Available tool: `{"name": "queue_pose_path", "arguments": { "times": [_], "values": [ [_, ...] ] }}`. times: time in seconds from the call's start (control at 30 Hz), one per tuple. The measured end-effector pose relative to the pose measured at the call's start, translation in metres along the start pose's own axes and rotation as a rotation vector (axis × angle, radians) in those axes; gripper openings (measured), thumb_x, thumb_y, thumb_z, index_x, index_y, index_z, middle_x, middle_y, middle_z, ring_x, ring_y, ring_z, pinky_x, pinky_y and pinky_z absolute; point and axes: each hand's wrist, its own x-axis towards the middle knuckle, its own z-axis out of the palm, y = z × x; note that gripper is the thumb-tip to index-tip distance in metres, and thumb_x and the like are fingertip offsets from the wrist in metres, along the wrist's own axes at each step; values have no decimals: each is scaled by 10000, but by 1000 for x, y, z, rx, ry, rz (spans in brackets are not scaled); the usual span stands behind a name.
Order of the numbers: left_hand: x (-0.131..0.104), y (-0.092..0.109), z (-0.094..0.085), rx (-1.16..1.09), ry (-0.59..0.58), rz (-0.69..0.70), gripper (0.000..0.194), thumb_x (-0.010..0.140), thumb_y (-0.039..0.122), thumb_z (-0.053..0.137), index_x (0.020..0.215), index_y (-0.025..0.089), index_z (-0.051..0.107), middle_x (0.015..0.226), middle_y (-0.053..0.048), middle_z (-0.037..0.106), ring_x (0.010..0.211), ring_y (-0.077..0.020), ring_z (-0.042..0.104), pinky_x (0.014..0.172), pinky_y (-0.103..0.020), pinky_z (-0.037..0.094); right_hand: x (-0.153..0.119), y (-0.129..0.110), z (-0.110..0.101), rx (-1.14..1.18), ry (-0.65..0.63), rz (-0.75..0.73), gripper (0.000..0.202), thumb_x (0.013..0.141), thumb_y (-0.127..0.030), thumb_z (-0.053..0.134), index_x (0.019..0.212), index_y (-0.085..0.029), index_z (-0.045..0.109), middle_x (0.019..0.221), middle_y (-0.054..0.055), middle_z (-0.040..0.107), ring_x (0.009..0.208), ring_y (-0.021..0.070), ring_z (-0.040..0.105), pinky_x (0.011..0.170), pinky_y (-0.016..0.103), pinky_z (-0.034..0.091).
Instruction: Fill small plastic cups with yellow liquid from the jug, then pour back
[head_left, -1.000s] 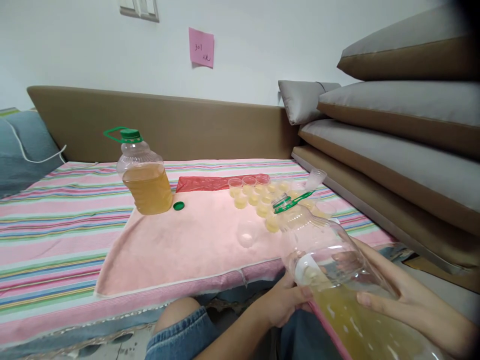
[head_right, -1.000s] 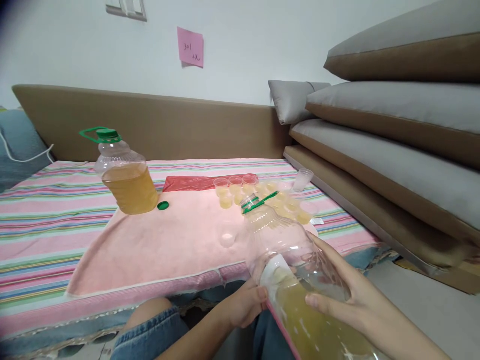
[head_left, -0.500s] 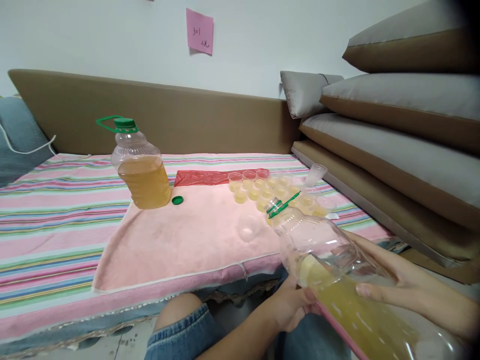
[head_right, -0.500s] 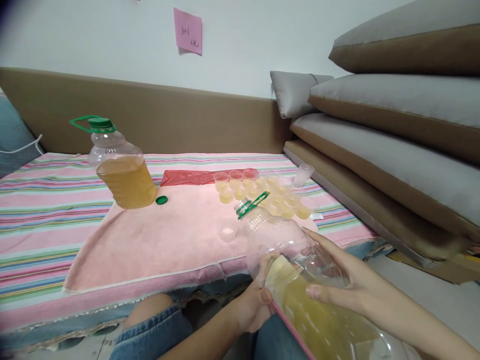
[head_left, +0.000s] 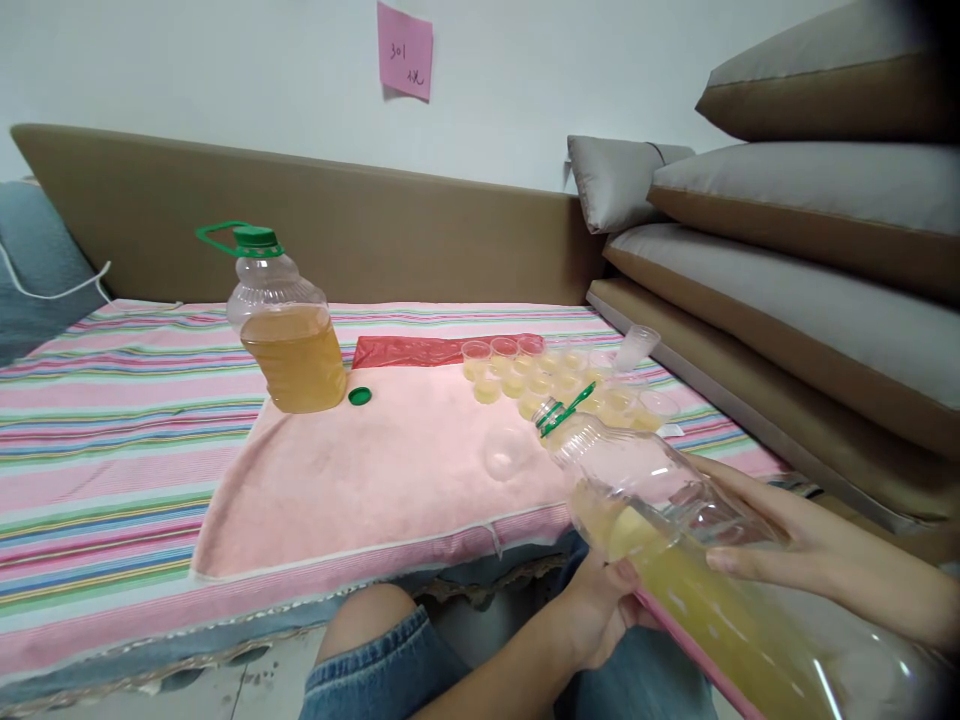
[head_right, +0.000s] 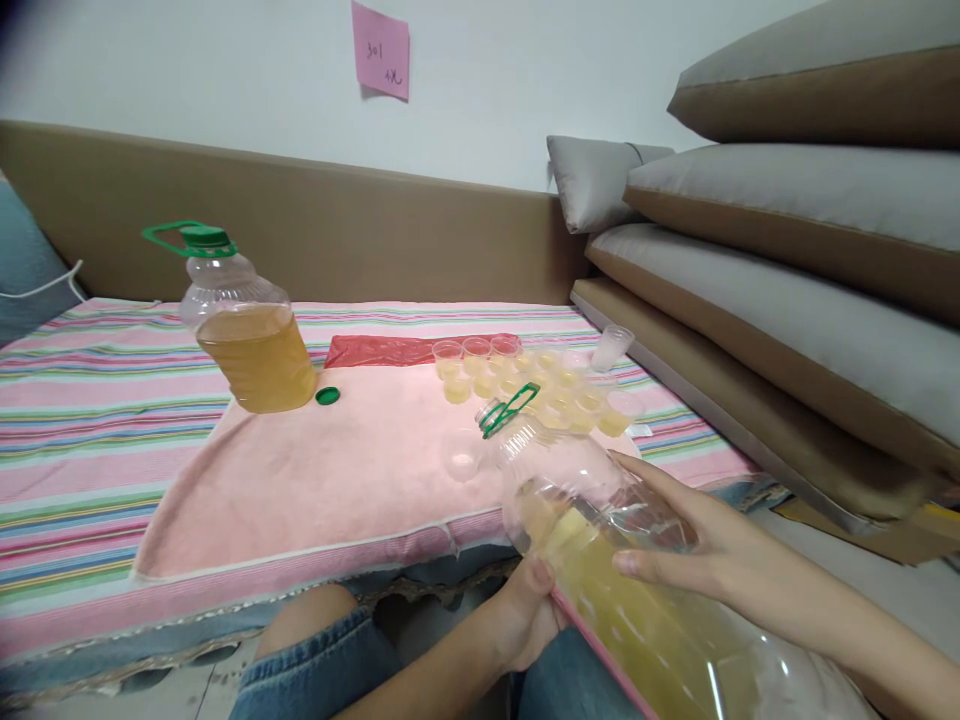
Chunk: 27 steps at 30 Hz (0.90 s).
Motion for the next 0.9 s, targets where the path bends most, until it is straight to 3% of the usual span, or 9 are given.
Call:
{"name": "queue_pose_path", "arguments": {
  "times": [0.3, 0.43, 0.57, 0.9],
  "values": [
    [1, -5, 7, -24, -10, 33, 874, 593, 733, 738, 1278, 207, 601, 1231, -151, 661, 1138, -375, 624, 990, -569, 461, 7, -5, -3, -51, -67, 17, 940, 684, -598, 736, 1508, -332, 372, 1555, 9, 390, 1401, 329, 387, 1128, 417, 340],
    [1, -5, 7, -40, -23, 42, 843, 602, 737, 729, 1253, 212, 622, 1241, -131, 665, 1173, -377, 609, 1003, -554, 460, 8, -4, -6, -55, -107, 42, 935, 712, -589, 721, 1525, -356, 322, 1571, -7, 360, 1399, 328, 389, 1111, 416, 386],
    [1, -5, 8, -38, -3, 36, 852, 571, 770, 722, 1205, 203, 658, 1204, -115, 684, 1193, -385, 597, 997, -524, 469, 10, -7, -6, -88, -86, 54, 937, 681, -603, 736, 1506, -354, 369, 1562, -3, 378, 1391, 350, 400, 1113, 434, 387],
    [1, -7, 9, -68, 3, 30, 919, 567, 799, 700, 1268, 209, 627, 1308, -146, 634, 1214, -399, 576, 1012, -594, 437, 16, -6, -8, -105, -109, 66, 911, 702, -559, 744, 1504, -396, 346, 1563, -28, 376, 1381, 329, 427, 1110, 411, 397]
  ]
}}
